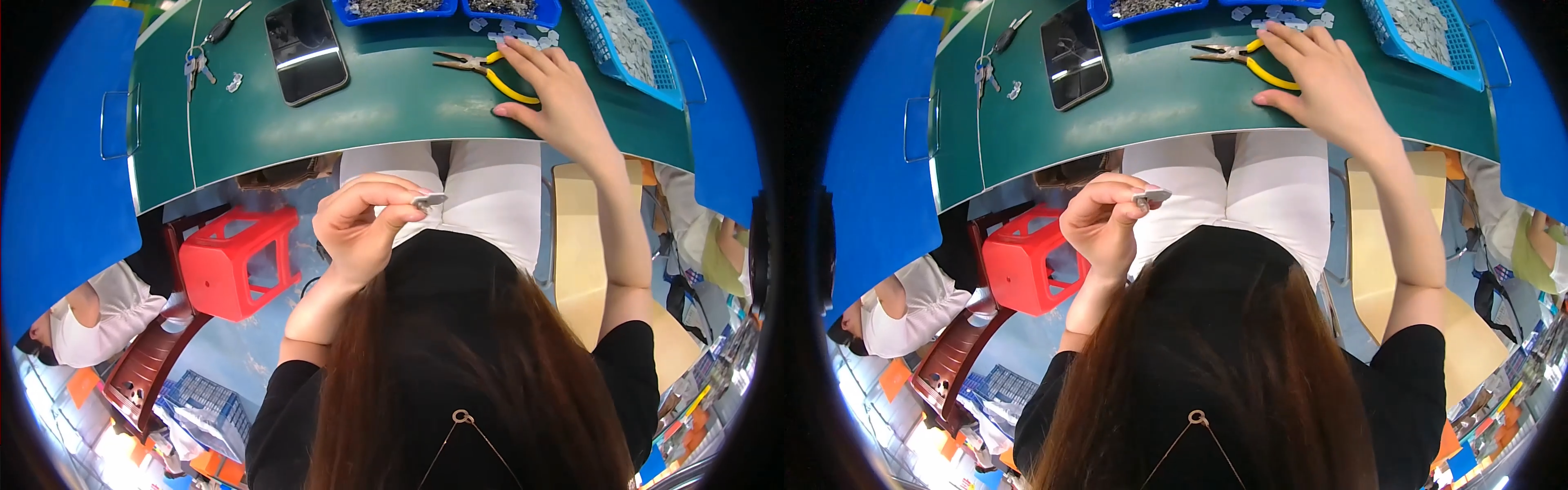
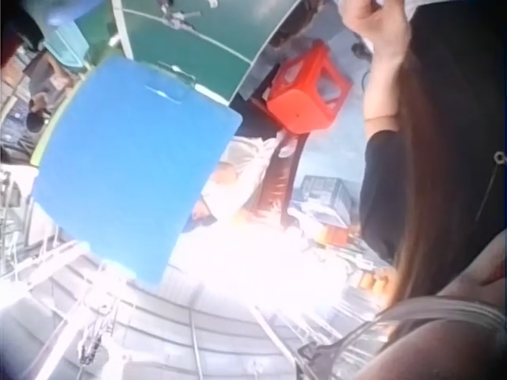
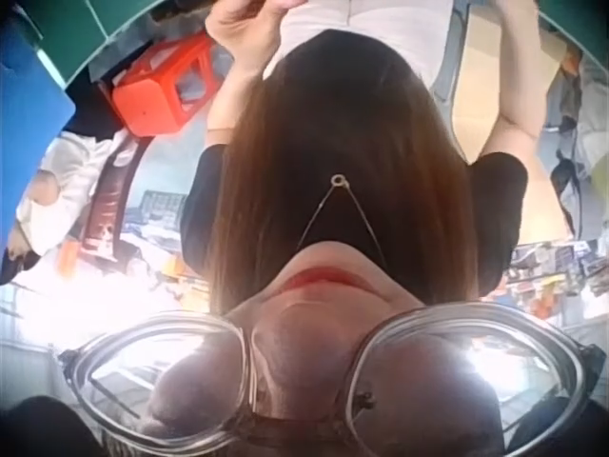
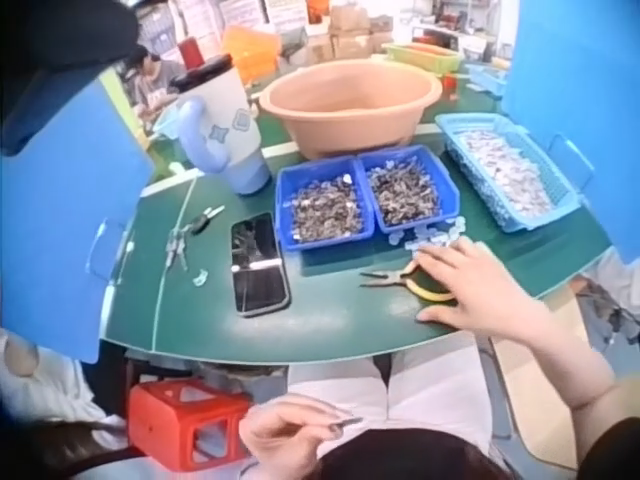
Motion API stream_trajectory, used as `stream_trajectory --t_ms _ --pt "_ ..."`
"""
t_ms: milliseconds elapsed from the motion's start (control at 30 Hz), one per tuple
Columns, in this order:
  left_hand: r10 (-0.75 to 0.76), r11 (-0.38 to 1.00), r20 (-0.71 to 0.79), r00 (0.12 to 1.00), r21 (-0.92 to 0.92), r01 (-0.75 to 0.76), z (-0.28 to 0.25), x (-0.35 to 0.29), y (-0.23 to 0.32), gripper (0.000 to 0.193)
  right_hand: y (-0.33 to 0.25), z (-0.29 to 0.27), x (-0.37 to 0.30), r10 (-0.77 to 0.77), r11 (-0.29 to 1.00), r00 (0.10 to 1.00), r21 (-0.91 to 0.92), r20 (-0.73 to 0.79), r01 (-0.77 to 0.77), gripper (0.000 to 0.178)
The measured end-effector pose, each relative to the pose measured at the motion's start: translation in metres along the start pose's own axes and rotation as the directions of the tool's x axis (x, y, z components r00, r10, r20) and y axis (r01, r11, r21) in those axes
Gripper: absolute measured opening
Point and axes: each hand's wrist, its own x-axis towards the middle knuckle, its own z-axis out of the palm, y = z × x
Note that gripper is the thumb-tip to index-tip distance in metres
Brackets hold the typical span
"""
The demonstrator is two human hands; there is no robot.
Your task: Assembling small metal pins into white plastic parts using needle-nose pliers at a workbench.
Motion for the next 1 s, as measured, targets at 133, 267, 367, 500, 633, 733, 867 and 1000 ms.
stream_trajectory --t_ms 133,267,367,500,633,733,867,1000 --pt "0.115 0.992 0.068 0.991 0.052 -0.119 0.000 0.002 0.009 0.013 0.009 -0.005 0.008 -0.041 0.998 0.993 -0.032 0.113 0.045 0.058" --pt "0.194 0.970 0.125 0.973 0.123 -0.209 -0.003 0.004 0.012 0.016 0.006 -0.010 0.015 -0.053 0.998 0.985 0.043 0.165 0.046 0.054" --pt "0.218 0.950 0.148 0.965 0.194 -0.245 -0.005 0.003 0.016 0.016 -0.005 -0.010 0.017 -0.095 0.995 0.987 -0.016 0.129 0.098 0.050" --pt "0.202 0.951 0.154 0.967 0.206 -0.231 -0.005 0.002 0.019 0.017 -0.007 0.006 0.006 -0.100 0.989 0.995 -0.105 0.003 0.100 0.046" --pt "0.203 0.936 0.192 0.960 0.249 -0.248 -0.006 0.004 0.025 0.018 -0.019 -0.018 0.007 -0.026 0.990 0.999 0.136 -0.033 0.030 0.044" --pt "0.203 0.931 0.225 0.953 0.255 -0.259 -0.008 0.006 0.026 0.020 -0.029 -0.064 0.002 -0.318 0.907 0.938 0.244 -0.136 0.342 0.042" --pt "0.206 0.888 0.312 0.927 0.338 -0.311 -0.011 0.010 0.033 0.021 -0.047 -0.110 0.001 -0.479 0.798 0.877 0.397 -0.038 0.453 0.042" --pt "0.230 0.862 0.362 0.903 0.354 -0.362 -0.013 0.016 0.033 0.024 -0.055 -0.124 -0.001 -0.501 0.823 0.865 0.329 0.035 0.464 0.049"
